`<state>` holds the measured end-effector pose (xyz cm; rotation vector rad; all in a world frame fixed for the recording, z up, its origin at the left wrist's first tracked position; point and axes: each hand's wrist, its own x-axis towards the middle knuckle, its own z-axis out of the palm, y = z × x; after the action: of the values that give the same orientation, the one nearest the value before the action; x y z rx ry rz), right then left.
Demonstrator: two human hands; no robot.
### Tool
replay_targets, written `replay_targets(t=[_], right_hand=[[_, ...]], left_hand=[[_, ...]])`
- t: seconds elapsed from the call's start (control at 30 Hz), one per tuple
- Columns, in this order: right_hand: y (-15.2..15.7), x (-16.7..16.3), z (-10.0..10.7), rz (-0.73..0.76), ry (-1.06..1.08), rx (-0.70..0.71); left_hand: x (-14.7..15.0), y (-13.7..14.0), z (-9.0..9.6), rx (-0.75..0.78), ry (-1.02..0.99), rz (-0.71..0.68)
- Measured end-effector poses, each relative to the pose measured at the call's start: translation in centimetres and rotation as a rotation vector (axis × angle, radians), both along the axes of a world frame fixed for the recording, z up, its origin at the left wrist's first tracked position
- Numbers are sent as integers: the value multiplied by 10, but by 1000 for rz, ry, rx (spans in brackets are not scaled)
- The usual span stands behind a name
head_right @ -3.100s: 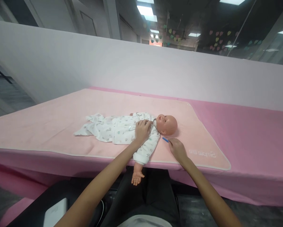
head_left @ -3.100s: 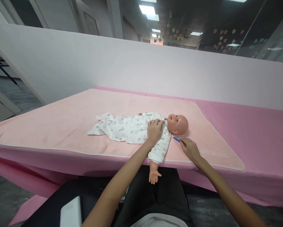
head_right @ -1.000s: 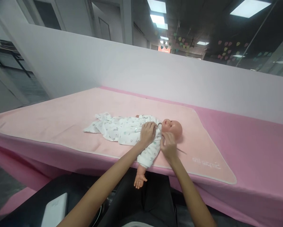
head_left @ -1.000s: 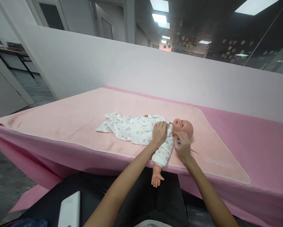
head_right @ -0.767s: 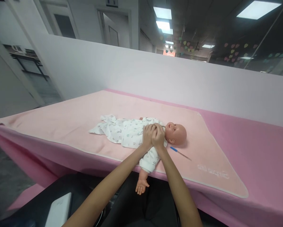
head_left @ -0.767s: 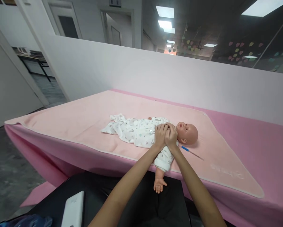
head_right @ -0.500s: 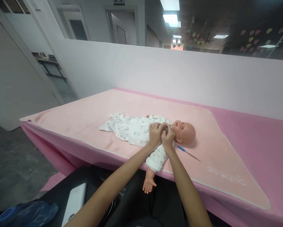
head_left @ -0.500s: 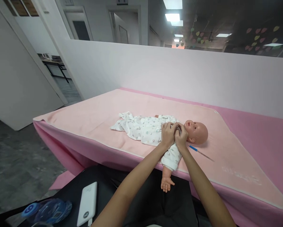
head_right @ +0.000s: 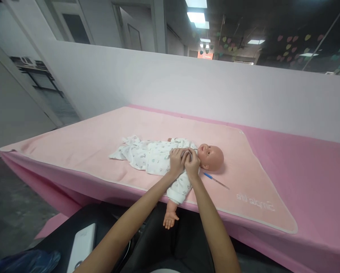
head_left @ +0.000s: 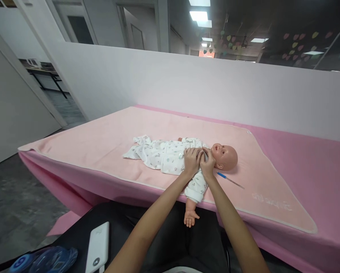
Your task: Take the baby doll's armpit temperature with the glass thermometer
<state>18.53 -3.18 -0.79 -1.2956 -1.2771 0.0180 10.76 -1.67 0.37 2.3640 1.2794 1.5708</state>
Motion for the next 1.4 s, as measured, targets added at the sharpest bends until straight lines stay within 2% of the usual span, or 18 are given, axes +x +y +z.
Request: replay_targets(t=[0.2,0.6,0.9,1.13,1.4], right_hand=[[1,-1,-2,-36,14,-2],[-2,2,-1,-16,48,9],[0,2,-5,-22,66,61],[-5,2,2,-57,29,153],[-4,1,1,-41,25,170]], left_hand=[[0,0,2,16,6,-1],[0,-3,4,6,-44,-3],[-2,-2,2,75,-6,13],[-23,2,9,93,77,29],[-41,1,2,59,139,46]])
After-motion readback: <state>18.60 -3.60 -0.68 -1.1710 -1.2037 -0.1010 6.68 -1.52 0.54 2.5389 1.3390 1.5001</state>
